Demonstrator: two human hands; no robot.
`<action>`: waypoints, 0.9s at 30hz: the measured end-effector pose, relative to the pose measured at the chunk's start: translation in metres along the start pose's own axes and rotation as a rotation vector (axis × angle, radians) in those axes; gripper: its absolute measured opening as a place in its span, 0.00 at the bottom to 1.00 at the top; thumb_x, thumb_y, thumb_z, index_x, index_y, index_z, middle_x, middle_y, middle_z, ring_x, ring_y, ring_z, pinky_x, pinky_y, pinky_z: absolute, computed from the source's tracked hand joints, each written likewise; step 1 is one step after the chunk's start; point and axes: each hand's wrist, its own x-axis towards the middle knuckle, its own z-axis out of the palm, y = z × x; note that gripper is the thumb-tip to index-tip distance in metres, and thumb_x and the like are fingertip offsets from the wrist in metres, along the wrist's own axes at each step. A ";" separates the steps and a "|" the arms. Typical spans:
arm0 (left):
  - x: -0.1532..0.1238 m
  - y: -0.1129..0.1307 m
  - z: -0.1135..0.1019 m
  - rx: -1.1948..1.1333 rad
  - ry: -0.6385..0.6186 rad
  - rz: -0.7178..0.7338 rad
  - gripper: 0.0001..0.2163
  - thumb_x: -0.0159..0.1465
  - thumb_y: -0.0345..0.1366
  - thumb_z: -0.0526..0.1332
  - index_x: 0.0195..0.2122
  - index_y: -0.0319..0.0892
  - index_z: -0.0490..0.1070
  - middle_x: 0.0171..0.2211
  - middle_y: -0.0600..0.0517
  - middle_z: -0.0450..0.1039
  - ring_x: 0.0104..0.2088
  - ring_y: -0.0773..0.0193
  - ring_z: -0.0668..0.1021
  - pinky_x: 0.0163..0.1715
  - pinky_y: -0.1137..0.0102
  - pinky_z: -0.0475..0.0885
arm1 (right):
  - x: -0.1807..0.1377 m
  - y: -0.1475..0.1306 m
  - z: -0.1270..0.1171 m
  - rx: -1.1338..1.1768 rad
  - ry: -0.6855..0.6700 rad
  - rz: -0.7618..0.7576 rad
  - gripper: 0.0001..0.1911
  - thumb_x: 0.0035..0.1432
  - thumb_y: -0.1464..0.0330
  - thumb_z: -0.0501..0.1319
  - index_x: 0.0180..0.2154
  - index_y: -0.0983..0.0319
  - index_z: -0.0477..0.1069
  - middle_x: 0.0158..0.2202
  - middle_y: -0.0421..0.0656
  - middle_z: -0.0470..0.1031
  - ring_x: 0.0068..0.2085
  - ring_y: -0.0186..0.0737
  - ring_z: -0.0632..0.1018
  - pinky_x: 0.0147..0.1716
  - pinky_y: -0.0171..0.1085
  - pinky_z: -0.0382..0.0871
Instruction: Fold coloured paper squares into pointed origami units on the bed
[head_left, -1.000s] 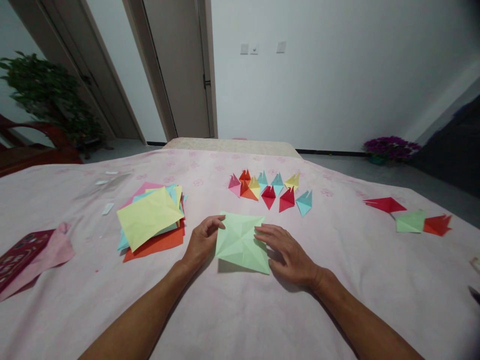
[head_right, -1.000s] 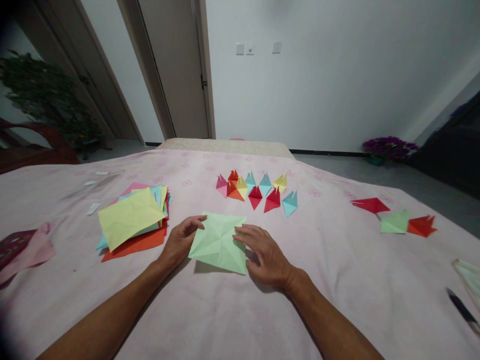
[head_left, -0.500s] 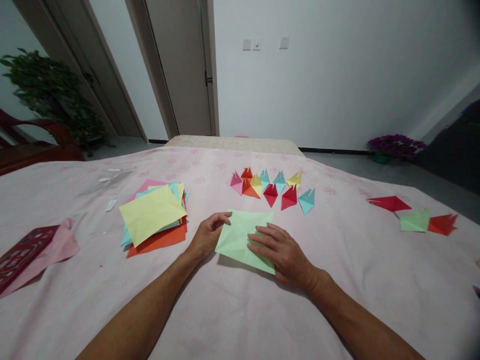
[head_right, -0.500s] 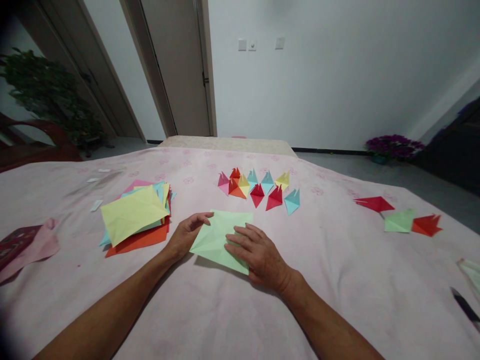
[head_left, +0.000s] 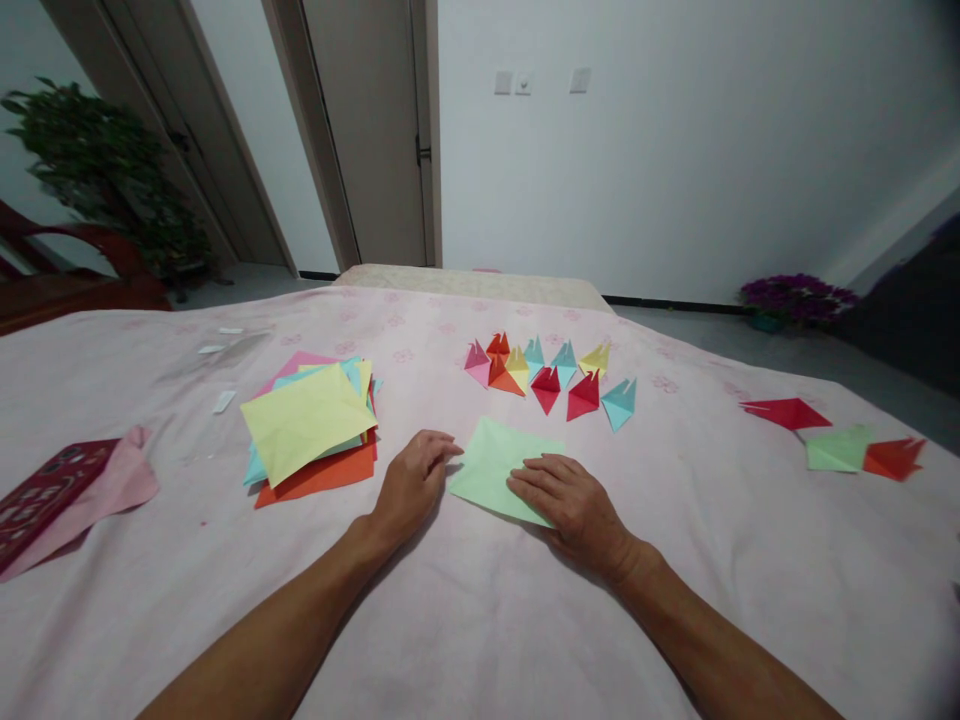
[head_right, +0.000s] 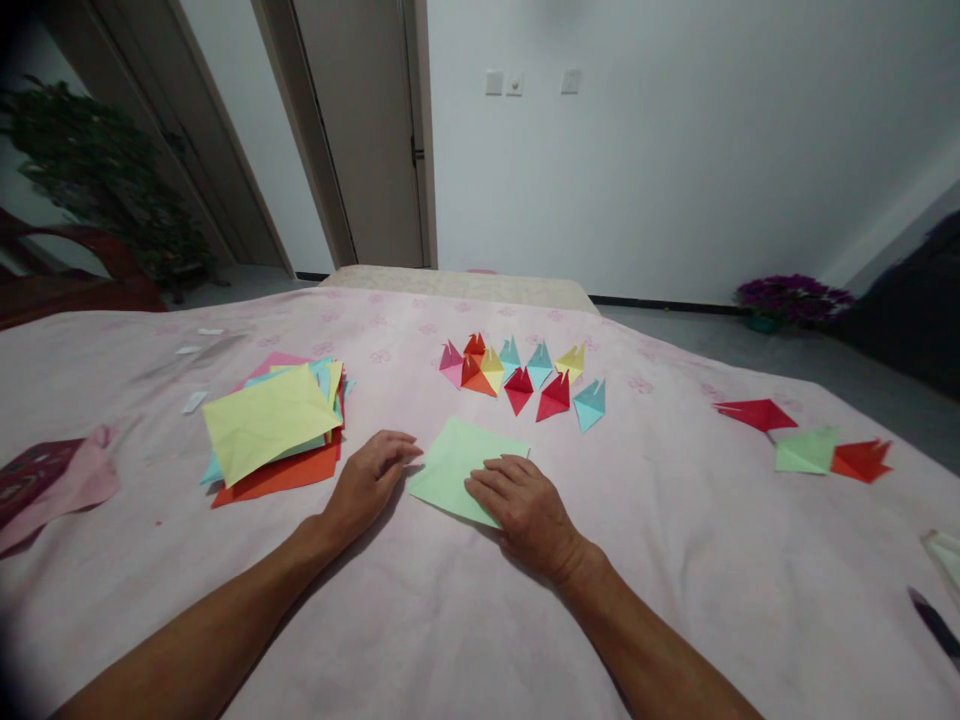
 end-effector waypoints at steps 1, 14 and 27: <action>-0.004 0.004 -0.004 0.085 -0.041 0.035 0.13 0.62 0.26 0.55 0.39 0.46 0.77 0.43 0.49 0.75 0.46 0.60 0.77 0.48 0.62 0.74 | 0.000 0.000 -0.001 0.014 -0.021 0.001 0.20 0.62 0.68 0.58 0.55 0.58 0.70 0.52 0.48 0.77 0.54 0.50 0.74 0.55 0.51 0.65; -0.016 0.014 -0.017 0.421 -0.320 0.105 0.10 0.60 0.36 0.66 0.43 0.48 0.78 0.50 0.49 0.77 0.50 0.52 0.77 0.50 0.58 0.72 | 0.001 0.001 -0.006 0.274 0.057 0.122 0.14 0.65 0.60 0.58 0.45 0.57 0.77 0.41 0.47 0.79 0.42 0.43 0.77 0.44 0.44 0.69; -0.019 0.016 -0.008 0.275 -0.197 0.053 0.03 0.60 0.30 0.64 0.33 0.45 0.73 0.43 0.52 0.78 0.46 0.58 0.78 0.47 0.62 0.71 | 0.001 0.005 -0.003 0.400 0.117 0.218 0.09 0.63 0.65 0.60 0.40 0.57 0.79 0.37 0.46 0.80 0.39 0.43 0.77 0.42 0.44 0.70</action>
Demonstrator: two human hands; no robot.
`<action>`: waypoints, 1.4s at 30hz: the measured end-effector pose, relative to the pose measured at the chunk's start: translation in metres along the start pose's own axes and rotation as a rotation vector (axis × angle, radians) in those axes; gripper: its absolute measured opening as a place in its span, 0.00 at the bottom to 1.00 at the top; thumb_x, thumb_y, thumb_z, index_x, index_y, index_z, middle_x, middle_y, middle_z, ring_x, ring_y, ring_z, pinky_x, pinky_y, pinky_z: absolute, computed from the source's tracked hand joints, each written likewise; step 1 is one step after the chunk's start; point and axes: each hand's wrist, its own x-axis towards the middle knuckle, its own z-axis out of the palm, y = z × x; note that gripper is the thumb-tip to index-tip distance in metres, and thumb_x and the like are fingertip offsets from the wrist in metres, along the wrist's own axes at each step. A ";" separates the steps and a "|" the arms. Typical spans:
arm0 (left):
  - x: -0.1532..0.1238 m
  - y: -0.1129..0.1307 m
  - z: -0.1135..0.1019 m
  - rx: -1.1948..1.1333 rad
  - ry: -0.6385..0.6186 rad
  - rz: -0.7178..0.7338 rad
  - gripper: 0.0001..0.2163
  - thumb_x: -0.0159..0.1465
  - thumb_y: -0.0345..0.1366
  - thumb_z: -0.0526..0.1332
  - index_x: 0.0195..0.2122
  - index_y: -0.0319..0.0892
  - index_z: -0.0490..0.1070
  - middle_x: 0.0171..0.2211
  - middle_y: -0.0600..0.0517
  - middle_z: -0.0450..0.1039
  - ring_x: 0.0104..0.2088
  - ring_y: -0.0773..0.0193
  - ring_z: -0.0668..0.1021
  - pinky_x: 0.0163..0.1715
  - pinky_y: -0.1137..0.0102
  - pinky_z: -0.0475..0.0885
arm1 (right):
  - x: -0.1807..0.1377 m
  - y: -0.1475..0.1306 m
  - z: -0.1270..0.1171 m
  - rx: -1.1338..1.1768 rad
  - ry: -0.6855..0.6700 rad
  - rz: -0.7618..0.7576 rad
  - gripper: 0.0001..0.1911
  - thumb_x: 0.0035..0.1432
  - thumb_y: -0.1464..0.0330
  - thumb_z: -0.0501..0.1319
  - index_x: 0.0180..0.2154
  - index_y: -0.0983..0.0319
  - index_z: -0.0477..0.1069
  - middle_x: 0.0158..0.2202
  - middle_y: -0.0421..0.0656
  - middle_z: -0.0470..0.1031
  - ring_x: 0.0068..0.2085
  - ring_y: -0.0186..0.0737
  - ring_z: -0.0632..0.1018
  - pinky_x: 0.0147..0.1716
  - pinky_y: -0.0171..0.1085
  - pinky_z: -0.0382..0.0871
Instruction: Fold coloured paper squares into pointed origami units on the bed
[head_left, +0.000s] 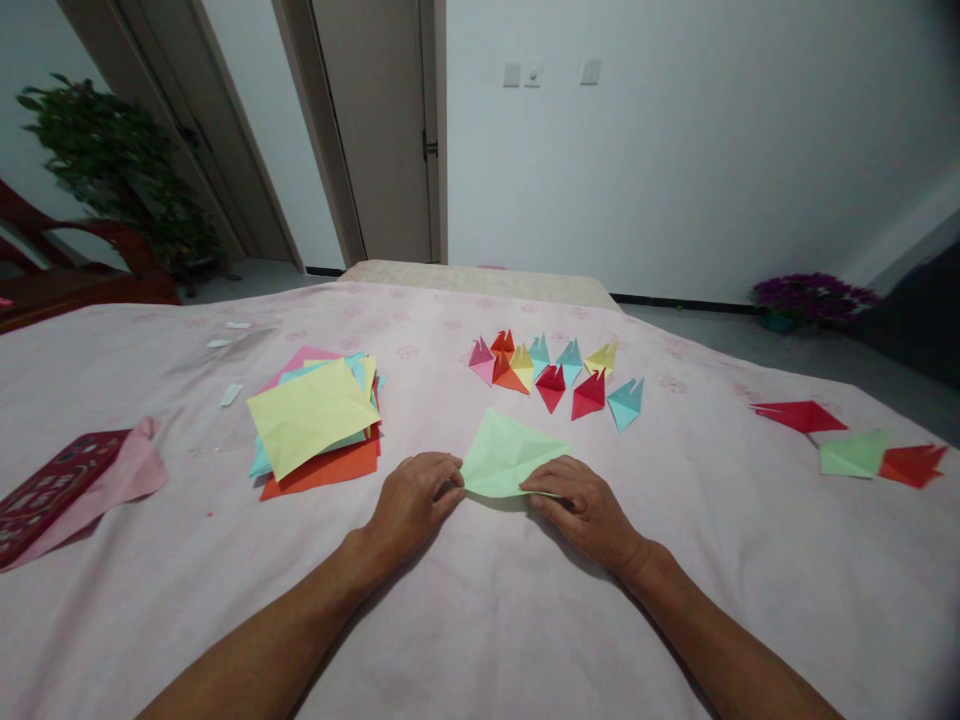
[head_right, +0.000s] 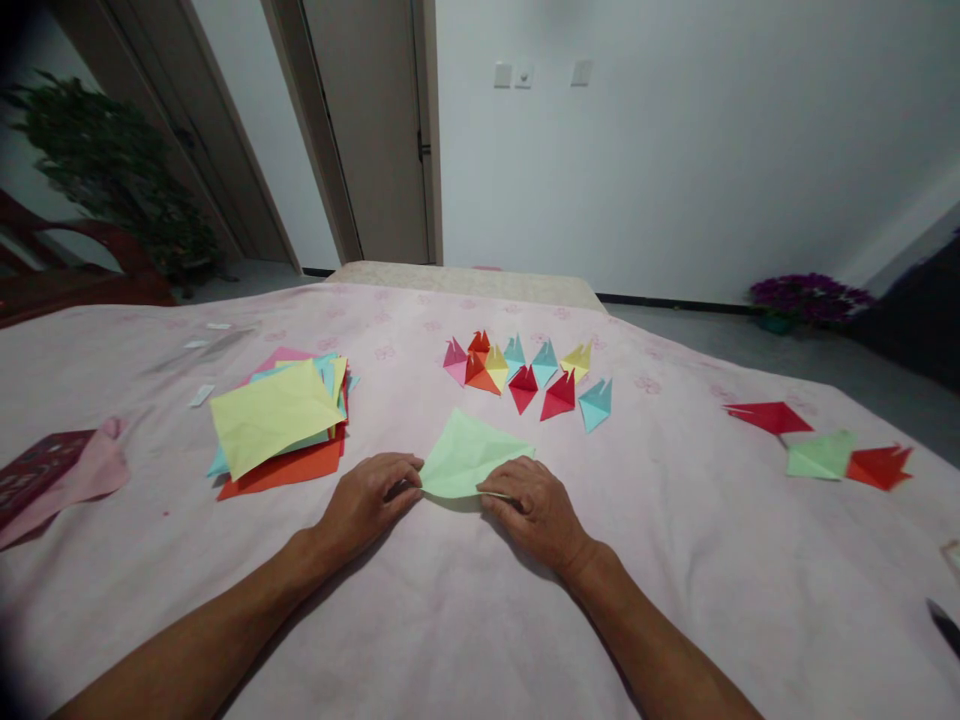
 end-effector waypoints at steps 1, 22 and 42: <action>0.000 0.000 0.000 -0.039 0.011 -0.019 0.03 0.61 0.29 0.63 0.33 0.45 0.72 0.43 0.52 0.78 0.45 0.58 0.78 0.46 0.63 0.71 | -0.001 0.001 0.000 0.012 0.018 0.006 0.09 0.62 0.65 0.61 0.40 0.57 0.79 0.38 0.46 0.80 0.40 0.44 0.78 0.43 0.45 0.70; 0.026 0.024 0.013 -1.088 -0.031 -0.591 0.40 0.55 0.41 0.70 0.65 0.36 0.53 0.38 0.47 0.74 0.27 0.68 0.76 0.25 0.74 0.68 | 0.013 -0.001 0.003 1.041 0.468 0.915 0.23 0.45 0.62 0.73 0.42 0.65 0.76 0.35 0.48 0.83 0.32 0.49 0.83 0.32 0.43 0.78; 0.011 0.011 0.021 0.178 0.014 0.250 0.06 0.67 0.34 0.59 0.38 0.45 0.76 0.46 0.47 0.78 0.45 0.56 0.78 0.44 0.59 0.73 | -0.013 0.048 -0.034 -0.213 -0.079 0.090 0.30 0.56 0.80 0.52 0.55 0.52 0.72 0.59 0.41 0.71 0.63 0.46 0.66 0.60 0.54 0.63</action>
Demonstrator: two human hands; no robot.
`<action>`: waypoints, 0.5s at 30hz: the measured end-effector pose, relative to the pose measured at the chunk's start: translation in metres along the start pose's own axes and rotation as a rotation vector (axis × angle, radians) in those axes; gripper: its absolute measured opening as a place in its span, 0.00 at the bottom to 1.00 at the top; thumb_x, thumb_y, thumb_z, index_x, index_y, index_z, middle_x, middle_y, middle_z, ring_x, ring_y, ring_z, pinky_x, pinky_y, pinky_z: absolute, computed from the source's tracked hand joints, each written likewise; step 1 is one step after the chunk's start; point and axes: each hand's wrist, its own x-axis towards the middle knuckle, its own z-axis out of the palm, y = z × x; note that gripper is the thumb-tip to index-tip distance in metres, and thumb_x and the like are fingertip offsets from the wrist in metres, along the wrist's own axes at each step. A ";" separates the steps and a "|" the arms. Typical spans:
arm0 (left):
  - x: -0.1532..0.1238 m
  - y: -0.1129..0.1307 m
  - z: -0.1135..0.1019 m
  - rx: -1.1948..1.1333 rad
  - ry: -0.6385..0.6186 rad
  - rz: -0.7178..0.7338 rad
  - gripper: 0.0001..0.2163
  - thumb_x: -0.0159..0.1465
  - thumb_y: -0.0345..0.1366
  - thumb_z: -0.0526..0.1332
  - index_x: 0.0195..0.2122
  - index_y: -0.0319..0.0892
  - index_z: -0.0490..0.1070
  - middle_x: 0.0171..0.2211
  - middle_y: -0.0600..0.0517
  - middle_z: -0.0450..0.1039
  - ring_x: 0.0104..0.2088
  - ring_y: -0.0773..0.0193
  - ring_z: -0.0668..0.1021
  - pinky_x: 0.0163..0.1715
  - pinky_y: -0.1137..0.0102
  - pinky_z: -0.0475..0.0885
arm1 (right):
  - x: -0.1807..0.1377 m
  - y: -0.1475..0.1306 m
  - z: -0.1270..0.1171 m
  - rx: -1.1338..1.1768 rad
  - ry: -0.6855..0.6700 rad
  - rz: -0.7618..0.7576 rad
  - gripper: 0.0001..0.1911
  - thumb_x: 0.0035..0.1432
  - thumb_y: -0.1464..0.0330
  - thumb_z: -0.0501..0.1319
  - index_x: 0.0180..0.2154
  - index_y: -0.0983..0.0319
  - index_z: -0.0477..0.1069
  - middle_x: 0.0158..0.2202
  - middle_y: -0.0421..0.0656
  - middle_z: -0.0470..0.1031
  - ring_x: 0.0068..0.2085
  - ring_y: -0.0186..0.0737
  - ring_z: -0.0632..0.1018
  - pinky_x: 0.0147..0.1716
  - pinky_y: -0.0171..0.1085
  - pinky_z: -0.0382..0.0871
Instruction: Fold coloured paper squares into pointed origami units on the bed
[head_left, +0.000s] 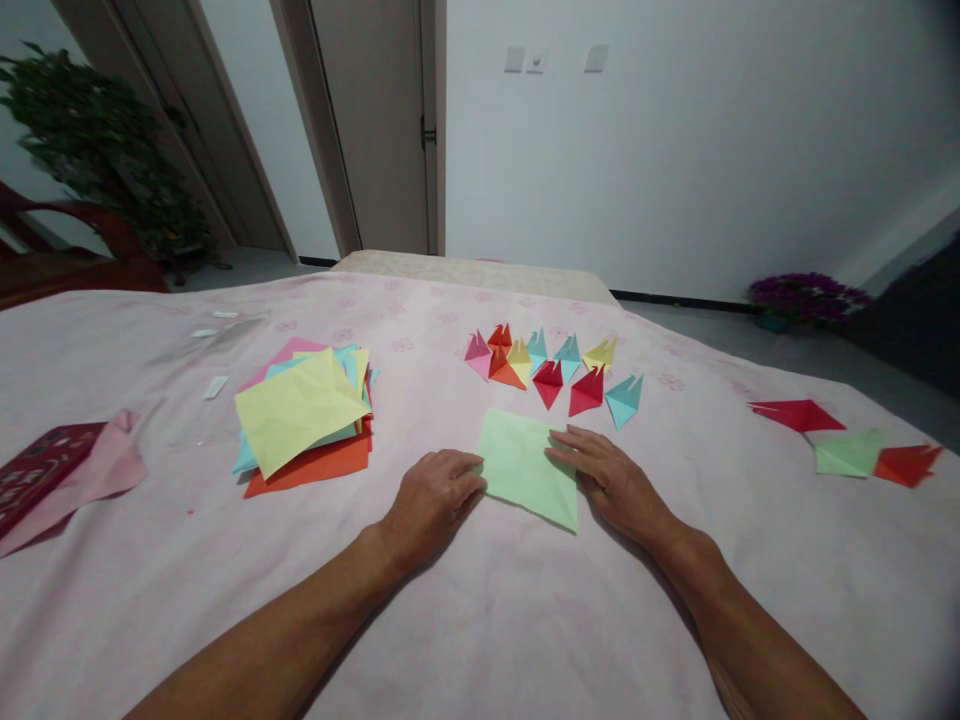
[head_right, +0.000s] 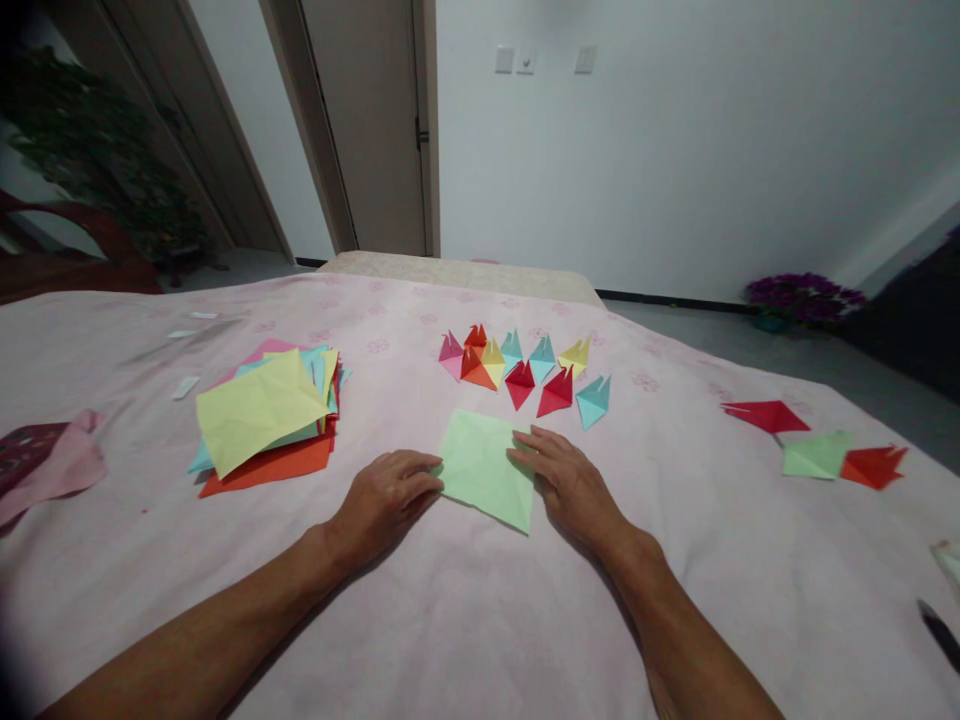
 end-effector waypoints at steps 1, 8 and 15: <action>0.002 -0.001 -0.001 0.005 -0.007 -0.020 0.06 0.67 0.34 0.58 0.37 0.45 0.76 0.45 0.47 0.78 0.44 0.56 0.78 0.43 0.59 0.73 | 0.001 -0.002 0.000 0.000 -0.012 -0.027 0.30 0.55 0.80 0.52 0.56 0.51 0.72 0.59 0.41 0.71 0.63 0.46 0.66 0.60 0.54 0.63; 0.003 -0.016 -0.008 -0.047 0.015 -0.180 0.05 0.64 0.30 0.59 0.36 0.45 0.74 0.40 0.49 0.78 0.42 0.58 0.77 0.45 0.63 0.70 | 0.006 -0.033 0.002 -0.098 -0.018 -0.133 0.28 0.54 0.76 0.58 0.56 0.52 0.72 0.57 0.43 0.74 0.62 0.51 0.67 0.56 0.54 0.63; 0.001 -0.022 -0.012 -0.082 0.008 -0.222 0.03 0.64 0.31 0.61 0.36 0.44 0.74 0.42 0.48 0.77 0.43 0.57 0.76 0.46 0.62 0.70 | 0.012 -0.053 0.014 -0.109 -0.069 -0.223 0.25 0.57 0.71 0.59 0.57 0.54 0.70 0.57 0.44 0.73 0.60 0.51 0.68 0.58 0.52 0.60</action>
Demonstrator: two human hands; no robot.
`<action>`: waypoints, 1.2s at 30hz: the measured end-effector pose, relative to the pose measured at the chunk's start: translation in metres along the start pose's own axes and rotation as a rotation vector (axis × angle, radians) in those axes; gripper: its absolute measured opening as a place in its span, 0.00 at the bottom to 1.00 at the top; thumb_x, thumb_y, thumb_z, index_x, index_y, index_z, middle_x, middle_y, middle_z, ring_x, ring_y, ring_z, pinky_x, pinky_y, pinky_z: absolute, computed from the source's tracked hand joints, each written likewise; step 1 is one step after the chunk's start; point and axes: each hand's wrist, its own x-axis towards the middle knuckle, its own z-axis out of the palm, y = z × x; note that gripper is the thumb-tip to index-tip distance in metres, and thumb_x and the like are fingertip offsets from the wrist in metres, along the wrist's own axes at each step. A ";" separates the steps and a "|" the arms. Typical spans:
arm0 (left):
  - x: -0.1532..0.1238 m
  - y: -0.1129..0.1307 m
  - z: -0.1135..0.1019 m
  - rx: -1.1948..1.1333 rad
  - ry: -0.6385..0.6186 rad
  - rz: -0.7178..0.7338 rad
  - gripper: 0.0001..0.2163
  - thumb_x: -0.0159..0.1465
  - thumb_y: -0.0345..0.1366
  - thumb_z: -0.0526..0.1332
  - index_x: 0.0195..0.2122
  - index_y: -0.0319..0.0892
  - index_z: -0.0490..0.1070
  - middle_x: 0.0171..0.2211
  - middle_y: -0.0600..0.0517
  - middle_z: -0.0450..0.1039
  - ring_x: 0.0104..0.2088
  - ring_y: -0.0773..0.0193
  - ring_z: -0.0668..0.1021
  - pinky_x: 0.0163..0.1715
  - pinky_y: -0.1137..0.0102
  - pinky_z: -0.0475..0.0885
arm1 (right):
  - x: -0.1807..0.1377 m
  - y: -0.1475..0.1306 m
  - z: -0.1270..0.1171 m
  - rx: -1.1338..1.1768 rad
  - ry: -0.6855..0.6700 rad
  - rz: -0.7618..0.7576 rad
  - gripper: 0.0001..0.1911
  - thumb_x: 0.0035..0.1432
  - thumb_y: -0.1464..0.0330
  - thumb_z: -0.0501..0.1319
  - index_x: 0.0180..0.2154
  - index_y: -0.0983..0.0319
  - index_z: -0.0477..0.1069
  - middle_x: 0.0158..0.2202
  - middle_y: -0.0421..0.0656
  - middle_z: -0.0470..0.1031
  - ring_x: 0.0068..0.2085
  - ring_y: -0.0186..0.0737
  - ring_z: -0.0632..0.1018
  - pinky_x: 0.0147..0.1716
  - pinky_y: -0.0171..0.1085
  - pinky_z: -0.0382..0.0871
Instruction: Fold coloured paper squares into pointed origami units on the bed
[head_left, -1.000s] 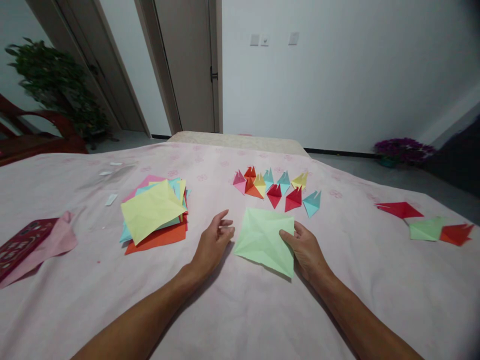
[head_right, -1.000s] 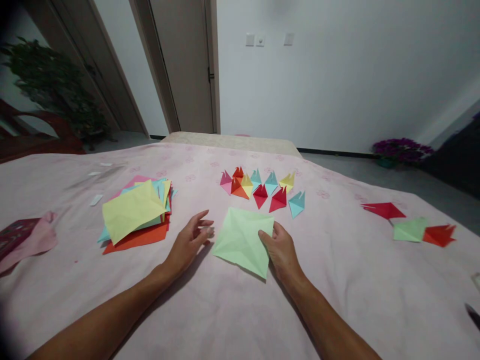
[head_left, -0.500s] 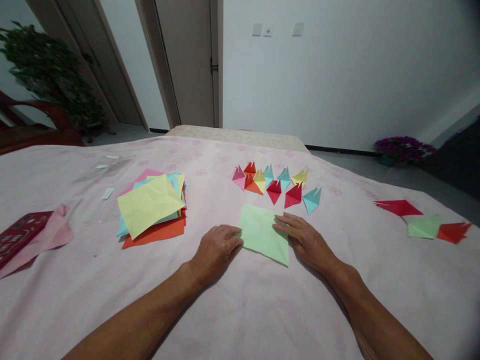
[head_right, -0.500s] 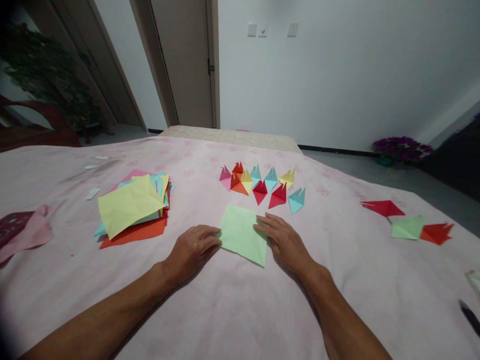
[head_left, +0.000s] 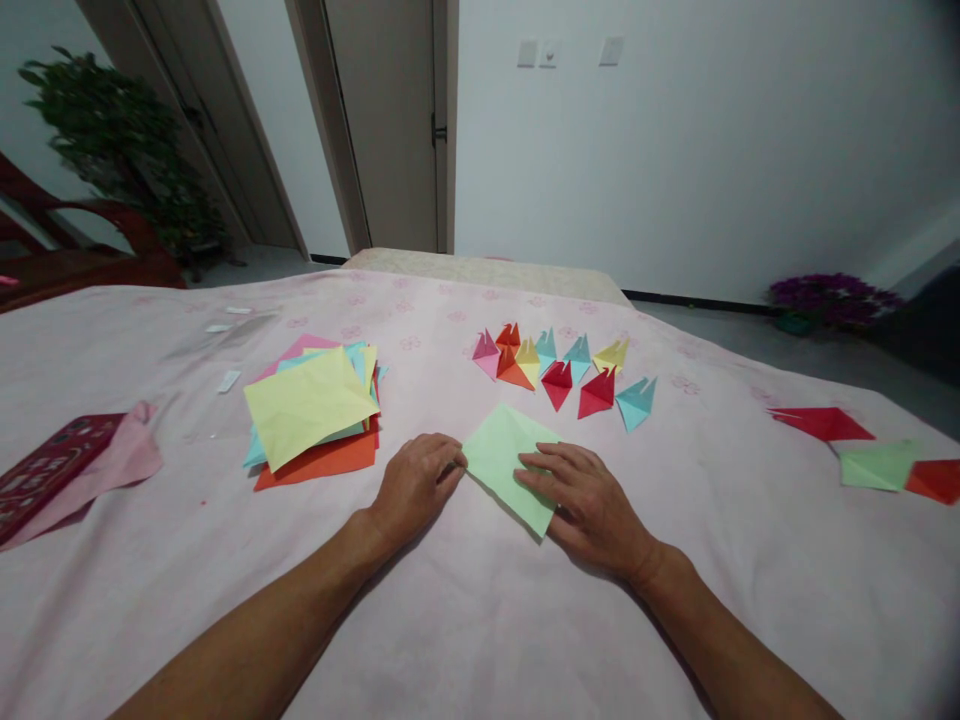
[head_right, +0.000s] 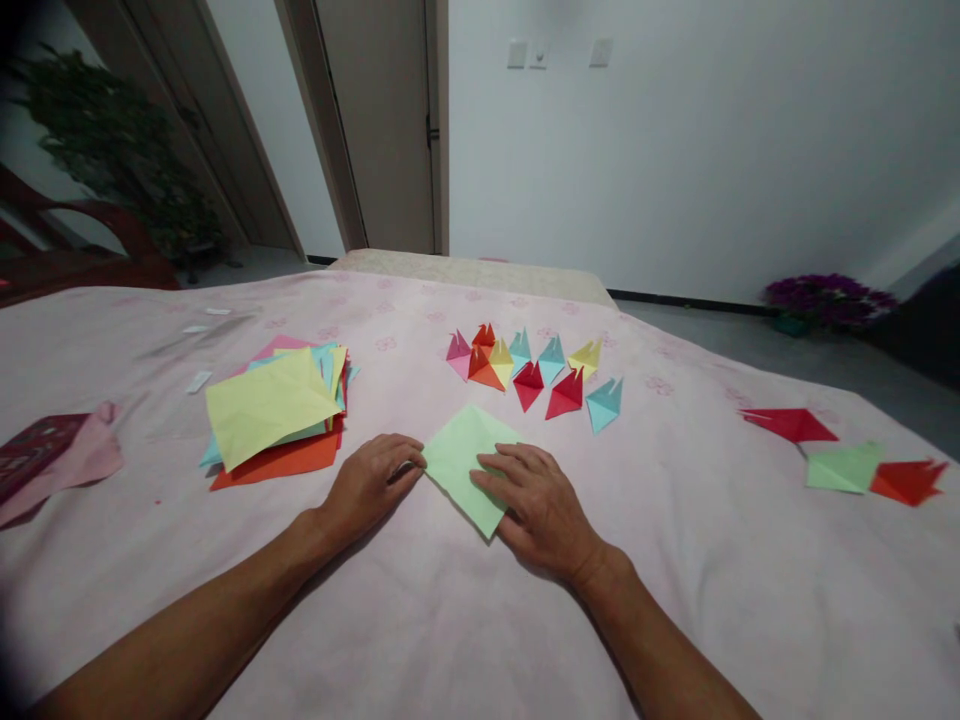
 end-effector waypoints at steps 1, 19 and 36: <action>0.000 0.000 -0.001 0.009 0.004 -0.007 0.03 0.63 0.31 0.62 0.37 0.44 0.75 0.42 0.48 0.77 0.44 0.56 0.76 0.47 0.61 0.69 | 0.001 -0.002 0.001 0.003 -0.012 -0.013 0.24 0.58 0.71 0.59 0.57 0.54 0.70 0.57 0.44 0.73 0.60 0.51 0.68 0.58 0.52 0.60; -0.003 -0.012 -0.010 -0.029 0.003 -0.092 0.05 0.62 0.31 0.63 0.37 0.46 0.77 0.44 0.50 0.77 0.45 0.56 0.76 0.48 0.60 0.70 | 0.007 -0.016 0.010 0.220 0.053 0.367 0.17 0.64 0.63 0.56 0.23 0.59 0.70 0.26 0.42 0.71 0.32 0.41 0.70 0.34 0.40 0.64; -0.005 0.005 0.000 0.074 -0.092 0.098 0.11 0.67 0.30 0.55 0.45 0.46 0.76 0.40 0.47 0.75 0.40 0.60 0.76 0.40 0.66 0.72 | 0.029 0.027 0.010 0.043 0.026 0.669 0.30 0.54 0.62 0.64 0.58 0.58 0.67 0.38 0.46 0.78 0.37 0.46 0.77 0.32 0.39 0.64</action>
